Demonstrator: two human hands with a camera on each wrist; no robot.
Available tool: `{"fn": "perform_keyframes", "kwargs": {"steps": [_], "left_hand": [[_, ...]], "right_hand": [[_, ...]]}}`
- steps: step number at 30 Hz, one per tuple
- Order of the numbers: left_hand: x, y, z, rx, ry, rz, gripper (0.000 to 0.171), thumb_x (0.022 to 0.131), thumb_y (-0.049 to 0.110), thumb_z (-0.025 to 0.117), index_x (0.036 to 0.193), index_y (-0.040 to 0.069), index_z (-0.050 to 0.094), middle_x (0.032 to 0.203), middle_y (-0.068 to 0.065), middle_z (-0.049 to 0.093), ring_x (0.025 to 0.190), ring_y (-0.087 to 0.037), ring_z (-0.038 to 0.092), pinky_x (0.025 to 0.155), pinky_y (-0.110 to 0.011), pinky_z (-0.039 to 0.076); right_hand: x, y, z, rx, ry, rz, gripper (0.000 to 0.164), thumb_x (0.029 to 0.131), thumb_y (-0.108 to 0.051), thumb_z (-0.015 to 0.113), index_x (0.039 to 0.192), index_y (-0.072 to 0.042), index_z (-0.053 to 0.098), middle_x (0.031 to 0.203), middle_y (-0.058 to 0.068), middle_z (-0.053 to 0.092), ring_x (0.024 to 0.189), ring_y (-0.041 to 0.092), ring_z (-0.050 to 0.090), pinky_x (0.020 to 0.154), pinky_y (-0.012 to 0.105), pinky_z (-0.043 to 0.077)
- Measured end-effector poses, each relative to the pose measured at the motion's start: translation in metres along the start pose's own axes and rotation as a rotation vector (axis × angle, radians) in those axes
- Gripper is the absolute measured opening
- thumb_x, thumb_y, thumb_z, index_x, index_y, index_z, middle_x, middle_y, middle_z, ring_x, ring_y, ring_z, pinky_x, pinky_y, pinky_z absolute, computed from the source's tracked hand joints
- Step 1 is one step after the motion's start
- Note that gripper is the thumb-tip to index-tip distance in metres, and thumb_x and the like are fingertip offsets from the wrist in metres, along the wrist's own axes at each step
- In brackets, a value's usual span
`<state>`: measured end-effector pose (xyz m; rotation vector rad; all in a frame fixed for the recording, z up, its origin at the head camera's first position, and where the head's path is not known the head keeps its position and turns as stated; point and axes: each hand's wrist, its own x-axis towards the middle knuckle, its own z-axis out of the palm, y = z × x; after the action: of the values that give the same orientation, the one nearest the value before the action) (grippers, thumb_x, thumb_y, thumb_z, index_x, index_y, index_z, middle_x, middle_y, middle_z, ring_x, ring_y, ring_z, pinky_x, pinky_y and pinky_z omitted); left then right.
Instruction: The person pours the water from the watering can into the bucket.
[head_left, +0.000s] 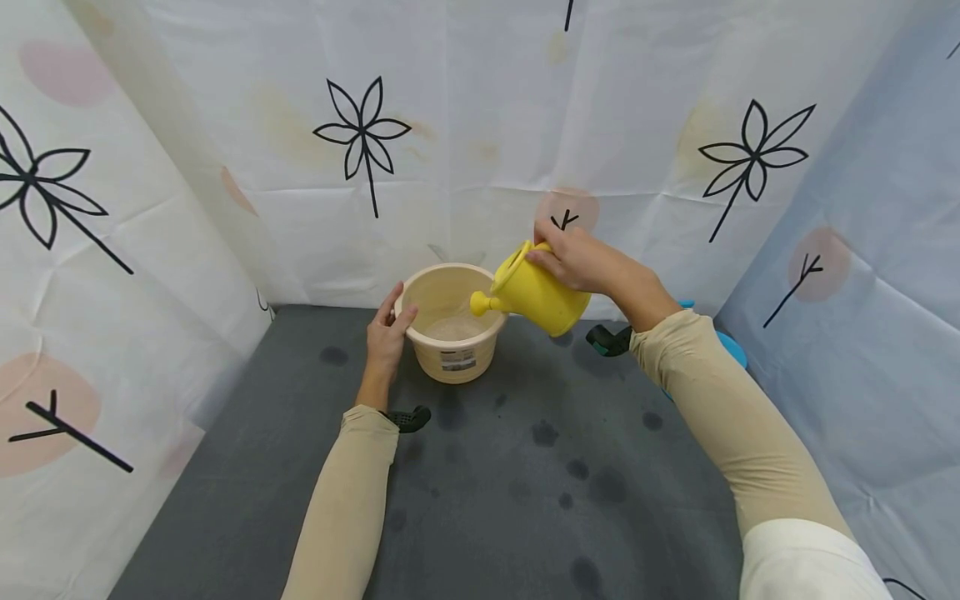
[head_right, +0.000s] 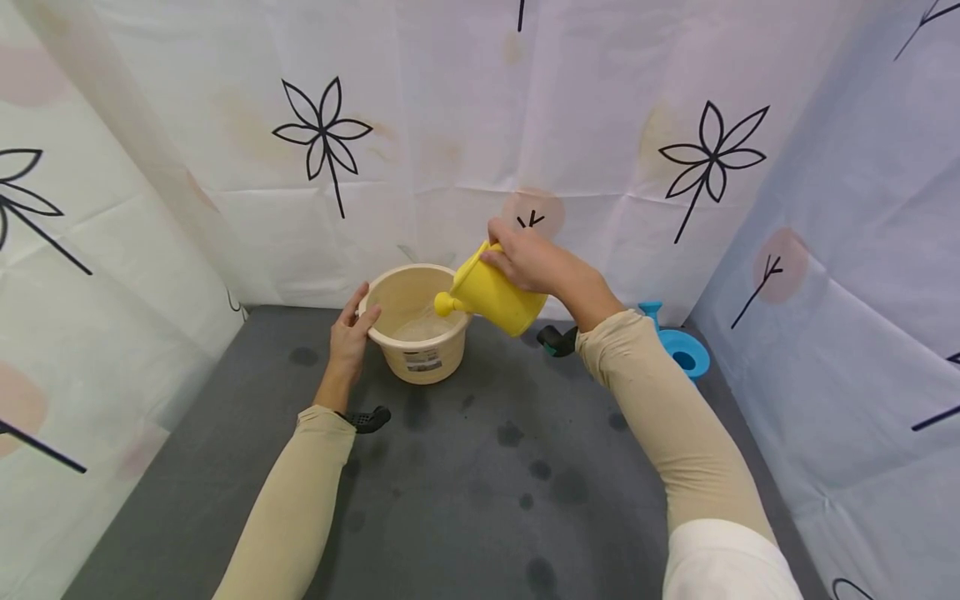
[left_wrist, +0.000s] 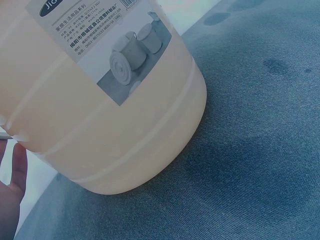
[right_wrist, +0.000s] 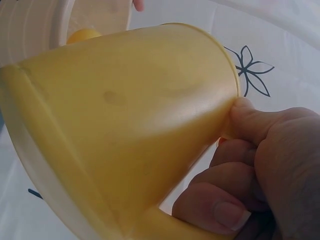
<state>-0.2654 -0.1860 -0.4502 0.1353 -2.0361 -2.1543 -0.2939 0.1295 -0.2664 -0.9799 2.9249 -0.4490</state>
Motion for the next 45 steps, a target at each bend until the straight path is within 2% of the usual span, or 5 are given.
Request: {"fn": "perform_keyframes", "kwargs": {"steps": [16,25,32,39,45], "left_hand": [[0.0002,-0.0004,-0.0001,0.011,0.006,-0.003,0.061,0.098,0.029,0.069,0.155,0.030,0.046,0.127,-0.011,0.064,0.093,-0.002,0.063,0.080,-0.015,0.052],[0.0003,0.0005,-0.0005,-0.001,-0.005,-0.007,0.061,0.099,0.029,0.069,0.155,0.029,0.046,0.145,-0.021,0.056,0.125,-0.035,0.057,0.080,-0.013,0.051],[0.0010,-0.0009,-0.0008,0.005,0.000,-0.003,0.061,0.098,0.030,0.069,0.155,0.030,0.046,0.140,-0.021,0.059,0.095,-0.003,0.063,0.078,-0.014,0.052],[0.0017,-0.0023,-0.0010,-0.007,0.001,-0.001,0.061,0.098,0.030,0.070,0.155,0.030,0.046,0.146,-0.019,0.057,0.115,-0.023,0.063,0.080,-0.014,0.052],[0.0020,-0.0026,-0.0012,0.004,0.004,0.005,0.061,0.098,0.031,0.070,0.154,0.030,0.047,0.142,-0.019,0.060,0.095,-0.004,0.064,0.077,-0.015,0.052]], "right_hand": [[-0.0001,-0.0018,-0.0016,-0.004,-0.010,-0.010,0.021,0.110,-0.027,0.046,0.112,-0.007,0.042,0.084,0.013,0.055,0.070,0.027,0.053,0.070,0.036,0.047],[0.0006,-0.0020,-0.0020,-0.014,-0.012,-0.003,0.021,0.110,-0.027,0.046,0.110,-0.007,0.043,0.082,0.012,0.053,0.069,0.026,0.049,0.070,0.035,0.045],[0.0016,-0.0021,-0.0022,-0.014,-0.025,0.010,0.022,0.110,-0.028,0.045,0.113,-0.007,0.043,0.084,0.013,0.055,0.072,0.027,0.050,0.072,0.037,0.046],[0.0024,-0.0026,-0.0028,-0.013,-0.036,0.017,0.022,0.111,-0.029,0.044,0.112,-0.008,0.042,0.085,0.012,0.053,0.071,0.026,0.049,0.071,0.036,0.045],[0.0024,-0.0036,-0.0034,-0.015,-0.040,0.021,0.021,0.110,-0.029,0.045,0.112,-0.008,0.042,0.085,0.012,0.052,0.070,0.026,0.048,0.071,0.036,0.045]]}}
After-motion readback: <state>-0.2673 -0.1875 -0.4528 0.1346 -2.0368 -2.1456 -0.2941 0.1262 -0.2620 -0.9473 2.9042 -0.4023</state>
